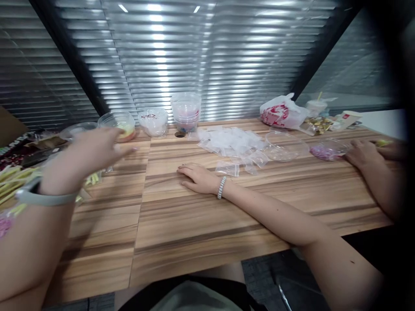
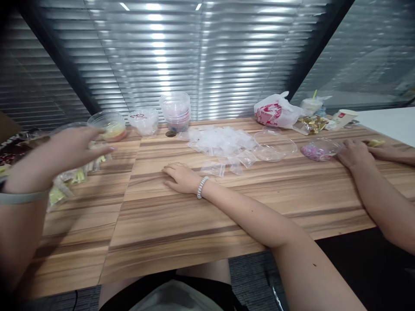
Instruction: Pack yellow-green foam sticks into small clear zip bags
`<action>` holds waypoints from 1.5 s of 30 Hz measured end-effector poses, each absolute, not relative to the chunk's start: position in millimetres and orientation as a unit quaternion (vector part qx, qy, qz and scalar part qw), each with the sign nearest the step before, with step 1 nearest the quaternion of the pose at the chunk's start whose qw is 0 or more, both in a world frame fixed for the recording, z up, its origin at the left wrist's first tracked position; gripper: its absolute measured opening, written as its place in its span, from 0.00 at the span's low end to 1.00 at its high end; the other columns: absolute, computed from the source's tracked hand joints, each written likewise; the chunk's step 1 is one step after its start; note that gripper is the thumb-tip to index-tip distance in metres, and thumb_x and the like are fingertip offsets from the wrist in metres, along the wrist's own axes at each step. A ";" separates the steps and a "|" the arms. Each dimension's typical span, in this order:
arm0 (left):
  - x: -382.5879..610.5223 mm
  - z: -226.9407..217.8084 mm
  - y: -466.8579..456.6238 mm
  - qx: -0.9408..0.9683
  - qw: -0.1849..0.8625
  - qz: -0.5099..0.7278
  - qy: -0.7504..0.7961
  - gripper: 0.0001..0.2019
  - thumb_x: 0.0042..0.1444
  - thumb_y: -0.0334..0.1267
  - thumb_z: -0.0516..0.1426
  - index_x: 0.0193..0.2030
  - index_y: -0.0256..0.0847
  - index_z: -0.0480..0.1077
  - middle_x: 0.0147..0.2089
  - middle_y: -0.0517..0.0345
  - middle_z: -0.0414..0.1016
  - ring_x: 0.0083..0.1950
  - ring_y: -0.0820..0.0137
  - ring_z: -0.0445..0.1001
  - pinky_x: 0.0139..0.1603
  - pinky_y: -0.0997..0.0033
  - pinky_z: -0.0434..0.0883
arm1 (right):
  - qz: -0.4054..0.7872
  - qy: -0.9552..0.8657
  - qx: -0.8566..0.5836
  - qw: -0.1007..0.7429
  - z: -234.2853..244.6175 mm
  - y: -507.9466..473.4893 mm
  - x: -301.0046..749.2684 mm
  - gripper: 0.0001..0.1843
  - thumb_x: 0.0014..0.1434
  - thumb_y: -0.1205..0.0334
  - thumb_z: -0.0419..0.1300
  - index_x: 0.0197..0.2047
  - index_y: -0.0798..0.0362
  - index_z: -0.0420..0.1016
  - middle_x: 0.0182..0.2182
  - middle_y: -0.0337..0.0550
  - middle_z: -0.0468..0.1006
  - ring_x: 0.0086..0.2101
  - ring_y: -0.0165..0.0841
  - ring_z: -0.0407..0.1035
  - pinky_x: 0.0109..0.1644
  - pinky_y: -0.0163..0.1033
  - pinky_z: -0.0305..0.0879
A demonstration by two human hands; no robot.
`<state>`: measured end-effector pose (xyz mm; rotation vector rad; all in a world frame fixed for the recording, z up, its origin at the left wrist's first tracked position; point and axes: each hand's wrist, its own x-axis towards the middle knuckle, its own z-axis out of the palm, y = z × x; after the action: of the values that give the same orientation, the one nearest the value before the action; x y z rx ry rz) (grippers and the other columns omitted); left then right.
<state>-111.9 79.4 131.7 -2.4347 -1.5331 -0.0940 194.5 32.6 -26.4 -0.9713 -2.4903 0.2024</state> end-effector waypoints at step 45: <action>9.9 12.6 -36.4 -0.967 -0.233 -0.085 -0.052 0.17 0.60 0.37 0.53 0.55 0.38 0.64 0.57 0.49 0.67 0.63 0.63 0.61 0.69 0.58 0.56 | 0.104 -0.768 -0.587 -0.235 56.3 43.5 300.4 0.25 0.42 0.47 0.69 0.39 0.58 0.78 0.34 0.50 0.77 0.32 0.41 0.72 0.31 0.39 0.61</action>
<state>9.9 -36.4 12.6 -3.5930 -0.1938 -0.3155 300.4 43.5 56.3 -2.1841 -2.8564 0.3856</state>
